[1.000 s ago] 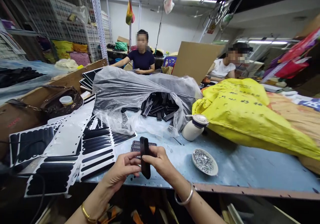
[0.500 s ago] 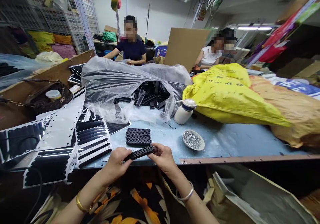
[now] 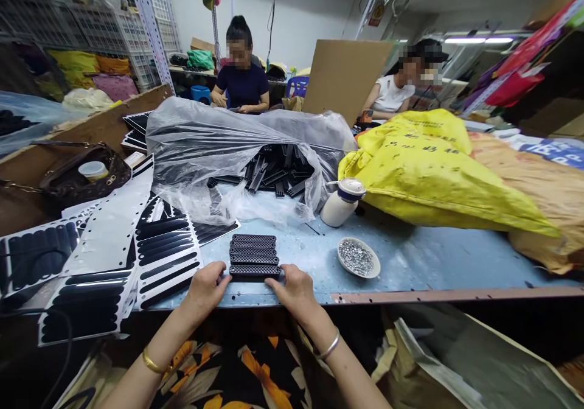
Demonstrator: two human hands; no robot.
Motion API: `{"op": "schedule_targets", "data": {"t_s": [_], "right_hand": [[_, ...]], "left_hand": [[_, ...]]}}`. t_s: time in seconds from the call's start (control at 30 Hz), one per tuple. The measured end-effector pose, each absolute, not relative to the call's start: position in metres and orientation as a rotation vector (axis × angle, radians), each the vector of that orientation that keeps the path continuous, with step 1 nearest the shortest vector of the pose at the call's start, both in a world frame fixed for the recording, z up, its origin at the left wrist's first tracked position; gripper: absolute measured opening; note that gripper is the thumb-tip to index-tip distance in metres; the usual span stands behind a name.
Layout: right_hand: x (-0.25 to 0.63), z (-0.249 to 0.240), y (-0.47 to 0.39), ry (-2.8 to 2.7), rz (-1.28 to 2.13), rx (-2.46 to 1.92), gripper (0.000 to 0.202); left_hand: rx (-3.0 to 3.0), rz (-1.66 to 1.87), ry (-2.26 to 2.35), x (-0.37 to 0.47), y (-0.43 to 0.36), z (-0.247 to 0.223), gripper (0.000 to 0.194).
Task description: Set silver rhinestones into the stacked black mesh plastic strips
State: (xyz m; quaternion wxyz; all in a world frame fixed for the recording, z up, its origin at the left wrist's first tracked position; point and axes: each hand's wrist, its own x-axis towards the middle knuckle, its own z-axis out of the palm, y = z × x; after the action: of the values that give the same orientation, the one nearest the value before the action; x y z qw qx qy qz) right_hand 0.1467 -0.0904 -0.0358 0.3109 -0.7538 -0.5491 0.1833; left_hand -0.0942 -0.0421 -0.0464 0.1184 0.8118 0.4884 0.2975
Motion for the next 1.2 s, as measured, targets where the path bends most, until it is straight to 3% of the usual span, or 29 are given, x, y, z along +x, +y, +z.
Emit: {"op": "schedule_targets", "data": {"t_s": [0.23,0.37,0.47,0.6,0.9,1.2], "right_hand": [[0.149,-0.039,-0.084,-1.348,0.566,-1.927,0.057],[0.157,-0.028,-0.077,-1.148,0.629,-1.82,0.073],[0.159,-0.022,-0.053,-0.994,0.695,-1.735,0.085],[0.151,-0.025,-0.014,-0.828,0.77,-1.644,0.097],[0.133,-0.032,-0.007,-0.842,0.736,-1.625,0.061],[0.138,-0.028,-0.001,-0.885,0.721,-1.663,0.054]], "left_hand": [[2.246,1.097,1.335,-0.092,-0.043,-0.04,0.011],[1.943,1.416,1.298,-0.086,-0.05,-0.03,0.038],[1.632,1.317,1.246,-0.072,-0.039,-0.026,0.058],[1.393,1.237,1.267,-0.051,-0.015,-0.031,0.062],[1.496,1.208,1.294,-0.036,-0.011,-0.039,0.062],[1.583,1.227,1.31,-0.032,-0.001,-0.039,0.057]]}}
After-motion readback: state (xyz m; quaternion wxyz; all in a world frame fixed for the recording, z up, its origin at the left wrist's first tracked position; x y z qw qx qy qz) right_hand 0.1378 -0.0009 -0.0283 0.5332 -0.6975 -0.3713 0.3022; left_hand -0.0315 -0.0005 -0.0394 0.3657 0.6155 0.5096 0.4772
